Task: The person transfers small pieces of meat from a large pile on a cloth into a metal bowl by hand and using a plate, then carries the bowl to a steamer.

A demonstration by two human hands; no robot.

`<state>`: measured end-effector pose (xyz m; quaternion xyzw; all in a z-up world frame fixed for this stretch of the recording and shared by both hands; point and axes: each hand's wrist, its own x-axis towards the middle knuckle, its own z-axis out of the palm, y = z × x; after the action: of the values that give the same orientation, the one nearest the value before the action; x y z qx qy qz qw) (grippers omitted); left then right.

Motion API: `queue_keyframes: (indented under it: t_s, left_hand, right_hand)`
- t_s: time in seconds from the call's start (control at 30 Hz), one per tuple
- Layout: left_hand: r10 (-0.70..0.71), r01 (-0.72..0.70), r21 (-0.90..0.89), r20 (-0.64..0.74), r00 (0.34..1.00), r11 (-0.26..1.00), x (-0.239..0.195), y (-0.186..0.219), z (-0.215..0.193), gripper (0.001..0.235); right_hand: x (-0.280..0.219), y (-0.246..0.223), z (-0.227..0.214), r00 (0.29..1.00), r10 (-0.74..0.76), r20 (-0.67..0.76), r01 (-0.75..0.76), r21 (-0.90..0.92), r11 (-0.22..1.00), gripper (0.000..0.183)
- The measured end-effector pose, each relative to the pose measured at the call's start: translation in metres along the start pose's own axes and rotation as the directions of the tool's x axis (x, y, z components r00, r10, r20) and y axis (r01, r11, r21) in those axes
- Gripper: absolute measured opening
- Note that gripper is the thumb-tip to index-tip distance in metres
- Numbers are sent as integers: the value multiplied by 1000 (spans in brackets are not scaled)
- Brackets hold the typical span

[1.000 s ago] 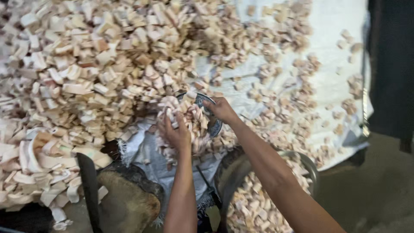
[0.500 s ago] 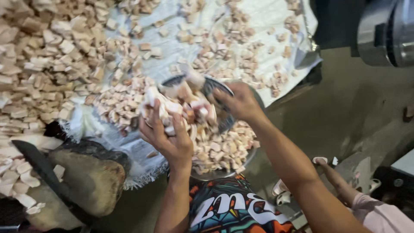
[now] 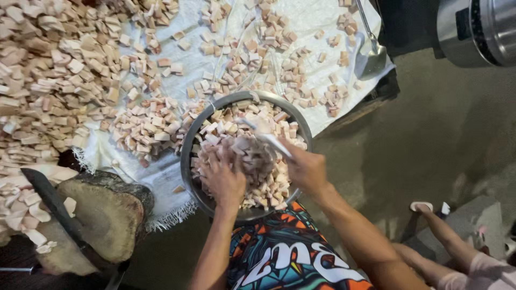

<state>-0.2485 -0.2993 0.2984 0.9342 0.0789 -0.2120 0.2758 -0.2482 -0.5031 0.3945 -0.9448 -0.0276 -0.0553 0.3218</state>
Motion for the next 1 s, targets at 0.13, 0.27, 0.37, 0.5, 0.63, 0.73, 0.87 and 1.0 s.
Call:
queue_keyframes:
  t_s: [0.13,0.27,0.37,0.5,0.63,0.73,0.87,1.0]
  left_hand:
    - [46,-81,162,207,977,983,9,7,38,80]
    - [498,-416,322,-234,835,850,19,12,60,66]
    - [444,-447,-11,-86,892,895,16,15,43,62]
    - [259,-229,-124,372,891,965,31,8,-20,62]
    - [35,12,-651,59,998,759,46,-46,-61,42]
    - [-334,182,-777,-38,942,602,95,-110,-67,35]
    - [-529,235,-686,-254,809,689,147,-212,-47,34]
    - [-650,258,-744,-294,701,616,172,-275,-29,40]
  right_hand:
    - [2,22,-28,996,81,37,-79,-72,994,48]
    - [16,29,-34,999,33,33,-31,-84,996,49]
    - [27,25,-36,997,48,65,-45,-47,998,47]
    - [73,27,-22,972,233,1,-231,121,965,22]
    - [130,18,19,936,344,78,-353,259,899,17]
    - [192,-10,68,891,394,225,-452,521,724,19]
    - [260,-62,142,962,72,264,-88,47,995,22]
    - [324,-113,242,856,-429,288,400,155,903,35]
